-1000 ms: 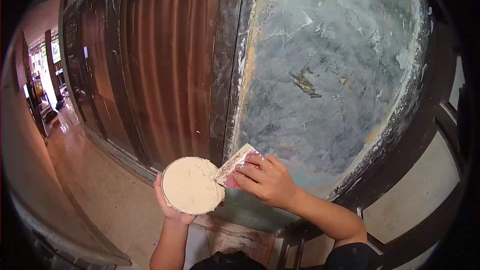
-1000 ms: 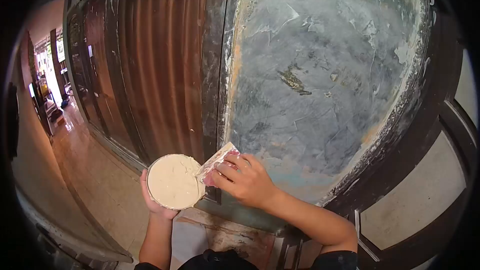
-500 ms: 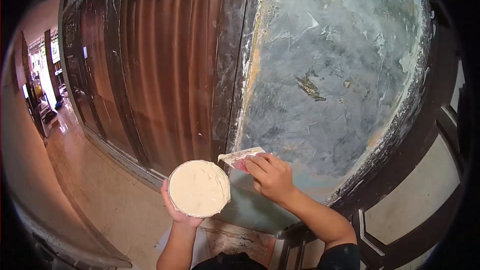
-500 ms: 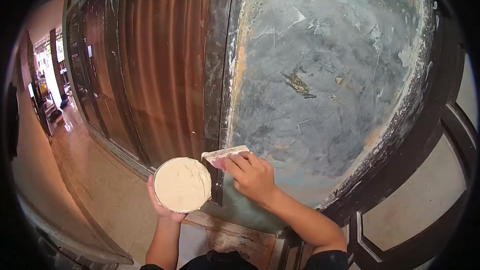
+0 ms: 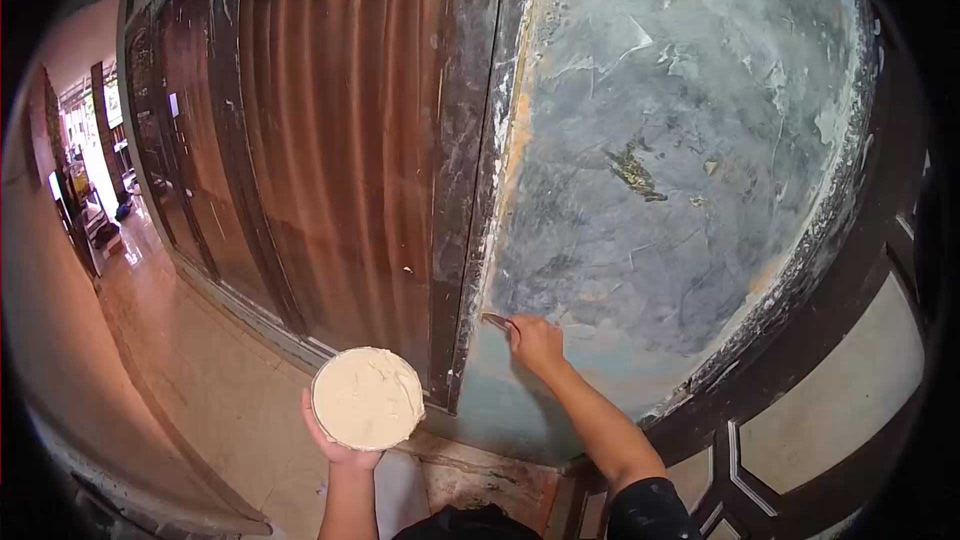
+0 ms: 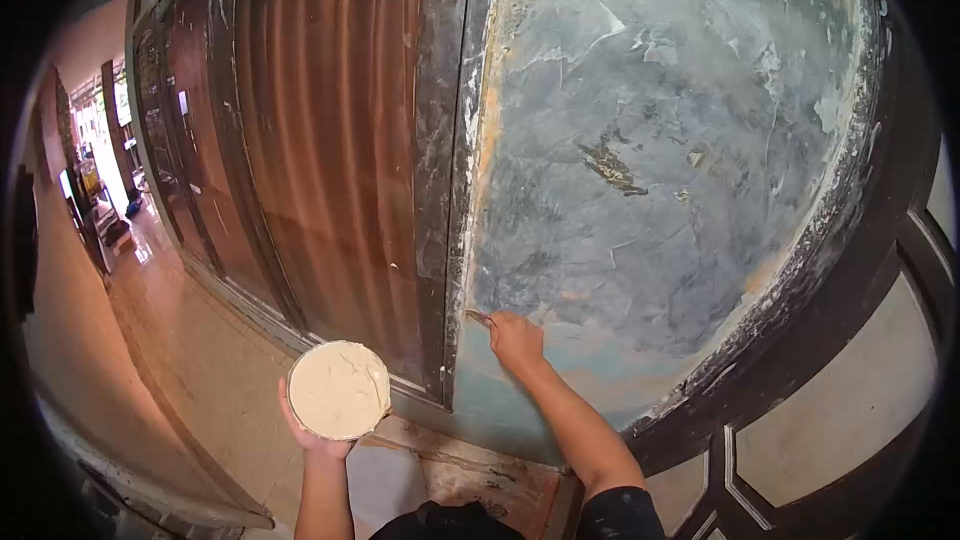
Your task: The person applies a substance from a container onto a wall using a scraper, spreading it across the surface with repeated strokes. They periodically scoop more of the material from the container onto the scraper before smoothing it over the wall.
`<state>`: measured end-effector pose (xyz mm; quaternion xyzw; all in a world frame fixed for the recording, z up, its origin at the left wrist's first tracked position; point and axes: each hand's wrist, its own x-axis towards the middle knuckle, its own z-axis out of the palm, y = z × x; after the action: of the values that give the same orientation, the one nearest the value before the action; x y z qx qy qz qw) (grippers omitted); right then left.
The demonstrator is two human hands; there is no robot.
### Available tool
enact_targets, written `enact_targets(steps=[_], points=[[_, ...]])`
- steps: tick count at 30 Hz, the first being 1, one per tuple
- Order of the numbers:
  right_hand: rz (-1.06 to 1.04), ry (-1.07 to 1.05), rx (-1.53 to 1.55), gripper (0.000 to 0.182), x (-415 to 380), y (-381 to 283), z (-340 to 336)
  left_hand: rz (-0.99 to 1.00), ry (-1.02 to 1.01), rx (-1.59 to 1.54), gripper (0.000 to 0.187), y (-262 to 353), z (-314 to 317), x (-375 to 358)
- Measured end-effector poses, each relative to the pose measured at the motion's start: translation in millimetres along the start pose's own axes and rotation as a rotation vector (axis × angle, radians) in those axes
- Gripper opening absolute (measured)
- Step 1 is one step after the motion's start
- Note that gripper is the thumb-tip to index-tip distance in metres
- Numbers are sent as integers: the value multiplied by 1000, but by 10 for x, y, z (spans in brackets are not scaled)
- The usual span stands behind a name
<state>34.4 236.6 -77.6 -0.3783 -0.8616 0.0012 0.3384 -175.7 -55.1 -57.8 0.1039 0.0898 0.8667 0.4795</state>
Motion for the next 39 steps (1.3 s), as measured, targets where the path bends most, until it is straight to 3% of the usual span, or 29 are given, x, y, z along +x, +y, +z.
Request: enact_targets(steps=[9,11,13,15,19,20,23,29,31,35,39], points=[[27,61,-7,17,127,3,65,-3,-23,46,83,70,-27,47],[50,-69,-11,19,107,4,99,-1,-36,68,83,56,2,52],[51,-65,10,18,146,-9,62,-17,-9,12,86,55,-59,104],[13,98,29,17,218,-19,-9,-19,2,-11,87,57,-75,107],[-36,97,111,14,143,-95,-40,6,-12,-6,84,42,-24,90],[-42,6,54,16,101,-53,17,9,0,-18,83,39,-22,87],[-56,1,-7,15,103,9,179,6,-31,48,82,45,-34,96],[3,138,19,16,293,-110,-149,27,9,-14,81,71,-26,51],[-31,-16,12,14,166,-63,-35,26,17,-35,81,64,-76,62],[-46,-41,-110,13,159,75,231,16,-7,-41,82,56,-152,33],[72,69,-29,16,445,-84,-327,40,18,41,81,67,-65,-42]])
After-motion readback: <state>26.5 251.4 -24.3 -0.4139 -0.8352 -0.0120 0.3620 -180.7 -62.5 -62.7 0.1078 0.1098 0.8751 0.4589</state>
